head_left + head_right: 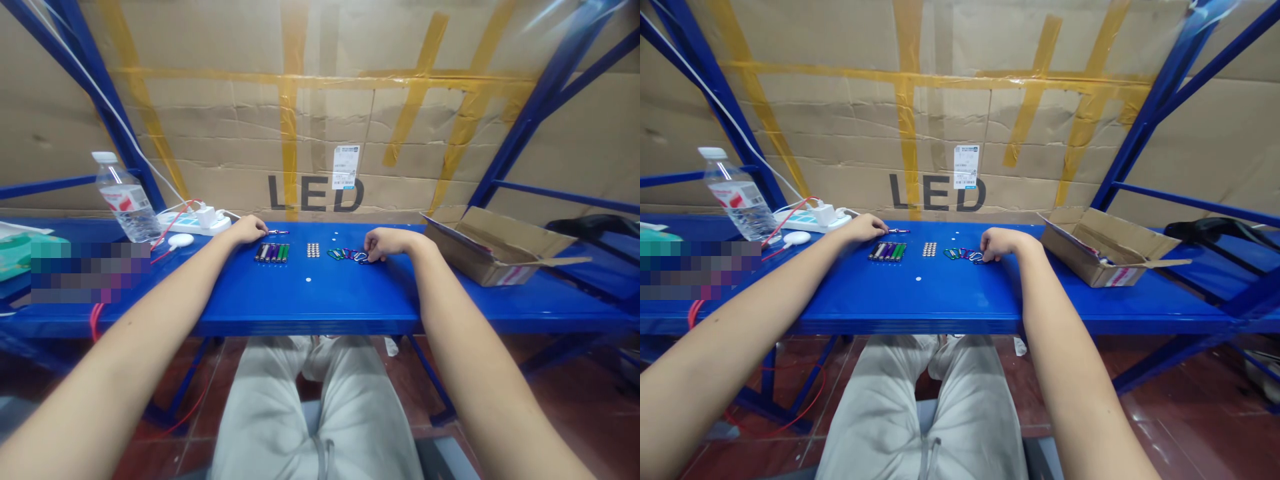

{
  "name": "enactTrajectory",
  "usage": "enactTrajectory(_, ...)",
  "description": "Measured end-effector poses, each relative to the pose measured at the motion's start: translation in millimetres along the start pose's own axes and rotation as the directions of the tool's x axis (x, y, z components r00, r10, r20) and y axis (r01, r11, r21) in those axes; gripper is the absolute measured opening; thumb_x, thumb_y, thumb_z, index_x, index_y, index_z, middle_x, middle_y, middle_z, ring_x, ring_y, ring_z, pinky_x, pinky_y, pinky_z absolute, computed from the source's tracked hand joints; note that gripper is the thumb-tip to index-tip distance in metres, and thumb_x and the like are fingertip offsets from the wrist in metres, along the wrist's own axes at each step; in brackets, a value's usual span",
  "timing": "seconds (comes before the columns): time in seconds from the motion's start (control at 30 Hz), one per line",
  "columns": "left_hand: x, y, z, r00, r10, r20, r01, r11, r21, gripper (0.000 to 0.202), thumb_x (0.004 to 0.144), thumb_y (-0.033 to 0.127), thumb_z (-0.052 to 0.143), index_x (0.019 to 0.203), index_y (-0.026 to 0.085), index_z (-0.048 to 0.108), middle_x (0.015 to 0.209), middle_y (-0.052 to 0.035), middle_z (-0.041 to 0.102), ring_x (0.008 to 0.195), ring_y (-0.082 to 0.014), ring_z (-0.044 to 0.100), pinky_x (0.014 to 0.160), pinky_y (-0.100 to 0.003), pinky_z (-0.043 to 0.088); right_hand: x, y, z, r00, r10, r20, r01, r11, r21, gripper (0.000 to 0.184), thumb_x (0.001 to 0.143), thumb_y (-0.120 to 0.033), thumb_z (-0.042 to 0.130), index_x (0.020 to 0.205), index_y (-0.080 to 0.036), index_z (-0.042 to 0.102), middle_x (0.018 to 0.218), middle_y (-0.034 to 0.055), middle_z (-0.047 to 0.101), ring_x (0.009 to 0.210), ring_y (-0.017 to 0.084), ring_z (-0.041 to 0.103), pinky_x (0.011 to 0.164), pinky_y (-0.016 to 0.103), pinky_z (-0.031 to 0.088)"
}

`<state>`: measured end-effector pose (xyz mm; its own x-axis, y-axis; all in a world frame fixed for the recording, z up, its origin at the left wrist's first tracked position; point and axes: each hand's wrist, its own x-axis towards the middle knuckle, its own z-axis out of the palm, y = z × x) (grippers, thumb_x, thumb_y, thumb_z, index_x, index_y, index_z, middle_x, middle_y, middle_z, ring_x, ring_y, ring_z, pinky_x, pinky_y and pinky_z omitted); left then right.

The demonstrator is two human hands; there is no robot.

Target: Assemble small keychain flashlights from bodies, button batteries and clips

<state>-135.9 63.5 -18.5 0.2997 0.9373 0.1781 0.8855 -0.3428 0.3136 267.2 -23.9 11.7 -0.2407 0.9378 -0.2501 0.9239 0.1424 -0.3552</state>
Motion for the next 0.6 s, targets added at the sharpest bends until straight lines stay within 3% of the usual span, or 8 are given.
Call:
enactTrajectory(0.37,-2.8,5.2,-0.6,1.000,-0.027,-0.015,0.028,1.000,0.013,0.026,0.079,0.024,0.061,0.096,0.021,0.081,0.110,-0.0069,0.078,0.103,-0.0245,0.070,0.097,-0.030,0.050,-0.3,-0.8,0.2,1.000,-0.009,0.004,0.009,1.000,-0.018,0.026,0.069,-0.018,0.078,0.091,-0.016,0.064,0.078,0.0026,0.068,0.066,0.015,0.064,0.058,0.023,0.047)
enactTrajectory(0.6,-2.6,6.0,-0.3,1.000,-0.010,-0.018,0.011,1.000,0.019,0.027,0.079,0.023,0.061,0.097,0.019,0.081,0.110,-0.0093,0.077,0.103,-0.0269,0.070,0.096,-0.034,0.051,-1.2,-1.7,0.2,1.000,-0.001,-0.004,0.001,1.000,0.011,0.027,0.066,-0.019,0.080,0.088,-0.017,0.064,0.075,0.0025,0.068,0.065,0.016,0.065,0.059,0.025,0.048)
